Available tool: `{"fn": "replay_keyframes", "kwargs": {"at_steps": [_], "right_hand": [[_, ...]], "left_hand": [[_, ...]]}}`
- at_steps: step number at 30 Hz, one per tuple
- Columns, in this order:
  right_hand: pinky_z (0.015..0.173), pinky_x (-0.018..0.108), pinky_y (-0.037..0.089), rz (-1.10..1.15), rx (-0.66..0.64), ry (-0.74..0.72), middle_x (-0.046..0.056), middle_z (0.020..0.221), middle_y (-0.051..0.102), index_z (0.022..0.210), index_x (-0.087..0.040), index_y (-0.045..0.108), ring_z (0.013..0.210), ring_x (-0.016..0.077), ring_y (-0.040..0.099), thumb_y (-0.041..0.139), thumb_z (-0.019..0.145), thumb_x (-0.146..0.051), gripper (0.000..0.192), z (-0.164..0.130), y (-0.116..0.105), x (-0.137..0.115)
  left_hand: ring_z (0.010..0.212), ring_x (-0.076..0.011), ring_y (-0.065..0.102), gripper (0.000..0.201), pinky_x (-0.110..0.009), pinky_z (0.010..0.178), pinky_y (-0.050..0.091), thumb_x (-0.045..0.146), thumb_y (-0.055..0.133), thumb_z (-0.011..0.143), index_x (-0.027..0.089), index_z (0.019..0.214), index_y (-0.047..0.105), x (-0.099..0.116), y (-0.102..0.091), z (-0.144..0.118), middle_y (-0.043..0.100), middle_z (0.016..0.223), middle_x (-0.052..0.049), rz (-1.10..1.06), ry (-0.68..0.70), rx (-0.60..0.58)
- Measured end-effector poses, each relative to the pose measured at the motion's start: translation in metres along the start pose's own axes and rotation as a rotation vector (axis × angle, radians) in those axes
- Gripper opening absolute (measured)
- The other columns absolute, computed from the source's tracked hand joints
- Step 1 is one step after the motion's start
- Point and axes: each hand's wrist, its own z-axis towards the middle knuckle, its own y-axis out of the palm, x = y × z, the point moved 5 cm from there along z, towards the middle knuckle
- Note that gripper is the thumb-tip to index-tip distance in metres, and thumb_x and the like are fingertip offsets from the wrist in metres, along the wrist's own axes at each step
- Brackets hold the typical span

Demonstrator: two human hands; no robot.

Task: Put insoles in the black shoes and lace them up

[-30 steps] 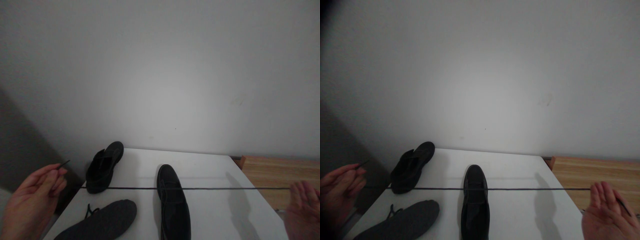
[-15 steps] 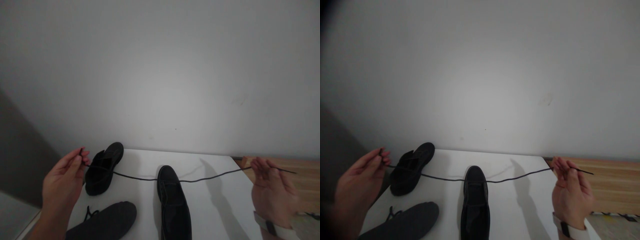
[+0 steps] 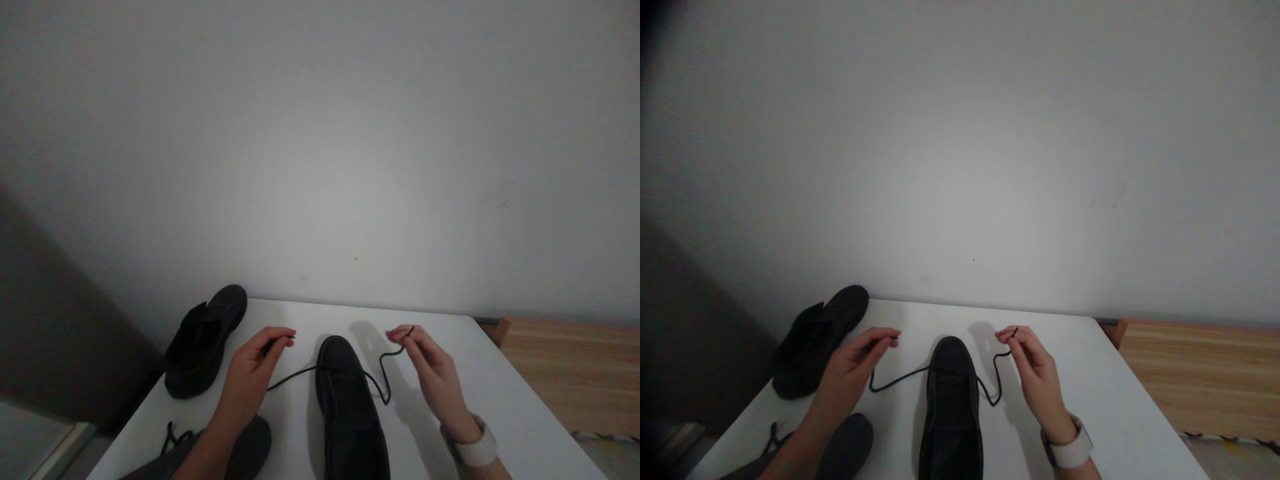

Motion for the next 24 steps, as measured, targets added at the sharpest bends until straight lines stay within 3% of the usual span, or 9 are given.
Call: {"fn": "replay_keyframes", "kwargs": {"at_steps": [4,6,8,12,17,21,24], "right_hand": [[0.054,0.029,0.046,0.118,-0.373,0.161,0.002,0.069,0.064,0.081,-0.019,0.065,0.054,0.0140,0.057,0.052,0.101,-0.049,0.039,-0.014,0.029,0.011],[0.049,0.028,0.046,0.159,-0.510,0.226,0.004,0.069,0.066,0.078,-0.017,0.064,0.049,0.0136,0.058,0.052,0.099,-0.055,0.045,-0.022,0.034,0.014],[0.058,0.032,0.052,0.170,-0.564,0.264,0.007,0.073,0.070,0.079,-0.017,0.065,0.059,0.0176,0.066,0.052,0.099,-0.056,0.046,-0.025,0.032,0.016],[0.087,0.038,0.051,0.088,-0.520,0.269,0.010,0.090,0.074,0.084,-0.018,0.068,0.094,0.0229,0.068,0.051,0.101,-0.051,0.041,-0.021,0.023,0.020],[0.064,0.032,0.049,-0.075,-0.479,0.270,0.005,0.077,0.070,0.094,-0.018,0.076,0.068,0.0188,0.062,0.057,0.097,-0.051,0.038,-0.021,0.021,0.036],[0.074,0.035,0.048,-0.164,-0.408,0.239,0.007,0.086,0.072,0.107,-0.021,0.078,0.081,0.0228,0.063,0.059,0.096,-0.048,0.035,-0.022,0.020,0.044],[0.069,0.034,0.045,-0.215,-0.356,0.213,0.005,0.080,0.068,0.102,-0.022,0.079,0.076,0.0220,0.060,0.057,0.097,-0.048,0.035,-0.020,0.019,0.044]], "left_hand": [[0.070,-0.0185,0.069,0.020,-0.026,0.065,0.054,0.037,0.064,0.088,0.021,0.090,0.077,-0.009,0.038,-0.010,0.076,0.077,-0.004,-0.030,-0.036,-0.244],[0.069,-0.0178,0.069,0.020,-0.026,0.065,0.054,0.036,0.064,0.089,0.020,0.090,0.075,-0.015,0.046,-0.015,0.076,0.076,-0.004,-0.045,-0.048,-0.311],[0.071,-0.0178,0.069,0.017,-0.026,0.067,0.054,0.035,0.065,0.088,0.019,0.088,0.074,-0.021,0.050,-0.019,0.075,0.077,-0.004,-0.047,-0.054,-0.363],[0.078,-0.0189,0.070,0.012,-0.028,0.074,0.054,0.030,0.066,0.089,0.020,0.086,0.073,-0.029,0.052,-0.021,0.074,0.080,-0.003,-0.019,-0.029,-0.424],[0.082,-0.0194,0.068,0.012,-0.030,0.077,0.051,0.027,0.066,0.089,0.023,0.085,0.077,-0.034,0.053,-0.018,0.071,0.084,-0.004,0.021,0.062,-0.407],[0.083,-0.0197,0.069,0.013,-0.029,0.076,0.053,0.026,0.068,0.089,0.026,0.089,0.081,-0.036,0.053,-0.018,0.072,0.086,-0.004,0.048,0.097,-0.369],[0.080,-0.0193,0.069,0.014,-0.028,0.074,0.053,0.027,0.069,0.089,0.028,0.090,0.082,-0.034,0.052,-0.019,0.072,0.084,-0.004,0.074,0.130,-0.354]]}}
